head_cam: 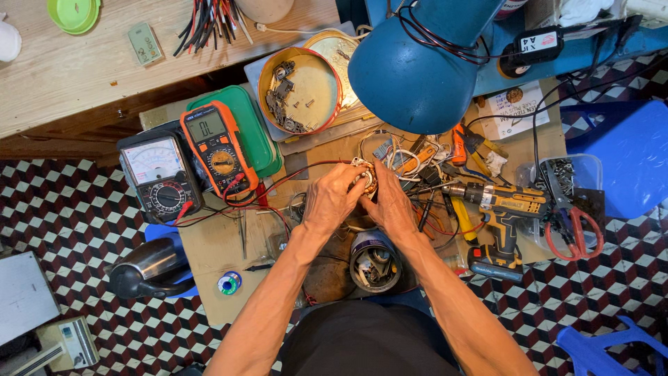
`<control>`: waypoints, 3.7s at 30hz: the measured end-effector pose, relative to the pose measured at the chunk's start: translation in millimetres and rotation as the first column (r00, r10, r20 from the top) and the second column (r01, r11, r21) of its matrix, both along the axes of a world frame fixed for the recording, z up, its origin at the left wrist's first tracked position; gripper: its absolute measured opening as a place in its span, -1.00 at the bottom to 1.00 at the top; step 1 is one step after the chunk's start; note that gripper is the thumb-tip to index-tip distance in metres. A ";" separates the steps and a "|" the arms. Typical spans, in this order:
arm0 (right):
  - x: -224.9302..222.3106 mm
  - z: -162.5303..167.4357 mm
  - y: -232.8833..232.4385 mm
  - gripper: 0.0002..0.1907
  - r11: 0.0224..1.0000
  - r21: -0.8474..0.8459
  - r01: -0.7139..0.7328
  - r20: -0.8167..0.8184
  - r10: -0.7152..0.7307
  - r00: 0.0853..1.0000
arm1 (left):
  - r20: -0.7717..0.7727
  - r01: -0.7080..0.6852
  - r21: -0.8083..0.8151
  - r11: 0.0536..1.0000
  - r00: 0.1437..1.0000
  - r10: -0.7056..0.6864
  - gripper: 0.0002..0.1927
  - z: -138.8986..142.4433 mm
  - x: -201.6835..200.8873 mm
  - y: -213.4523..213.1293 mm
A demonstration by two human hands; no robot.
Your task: The person works at a cluttered workbench, handling small electronic components and wires. They use a multimeter to test connections on a motor assembly, then sort through a container of small parts, selecting and manipulating individual pieces with their hands.
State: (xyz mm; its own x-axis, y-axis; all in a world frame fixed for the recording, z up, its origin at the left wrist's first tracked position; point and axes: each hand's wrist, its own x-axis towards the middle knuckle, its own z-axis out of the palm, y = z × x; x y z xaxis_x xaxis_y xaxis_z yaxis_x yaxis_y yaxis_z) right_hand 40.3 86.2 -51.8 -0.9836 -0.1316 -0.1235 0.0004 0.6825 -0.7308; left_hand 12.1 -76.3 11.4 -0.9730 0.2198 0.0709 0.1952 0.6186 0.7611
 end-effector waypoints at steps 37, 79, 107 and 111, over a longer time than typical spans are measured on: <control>-12.3 -7.2 -6.2 -0.08 1.000 0.006 0.006 -0.006 -0.006 1.000 | 0.133 -0.279 0.101 0.955 0.955 0.265 -0.76 -70.0 14.9 22.3; -14.0 54.3 -53.0 0.03 0.956 0.006 0.293 0.102 -0.292 0.951 | 0.849 -0.802 0.528 0.280 0.497 -0.176 -0.11 -77.9 13.9 17.6; -85.6 10.2 -54.0 0.07 0.965 0.102 0.243 0.125 -0.255 0.959 | 0.883 -0.556 0.133 0.821 0.443 0.156 0.14 -106.2 -84.0 -1.8; -73.9 29.9 -48.8 0.04 0.970 0.047 0.237 0.203 -0.242 0.949 | 0.866 -0.572 0.094 0.815 0.451 0.216 0.17 -102.2 -70.3 -0.6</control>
State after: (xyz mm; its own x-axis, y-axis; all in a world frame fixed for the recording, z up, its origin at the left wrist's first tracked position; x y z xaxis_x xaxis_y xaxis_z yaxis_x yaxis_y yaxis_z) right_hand -33.5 37.4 -21.9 -0.9386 0.1097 -0.3271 0.3149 0.6593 -0.6828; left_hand -58.2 -76.9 -90.8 -0.6126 -0.0688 -0.7874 -0.7876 0.1370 0.6008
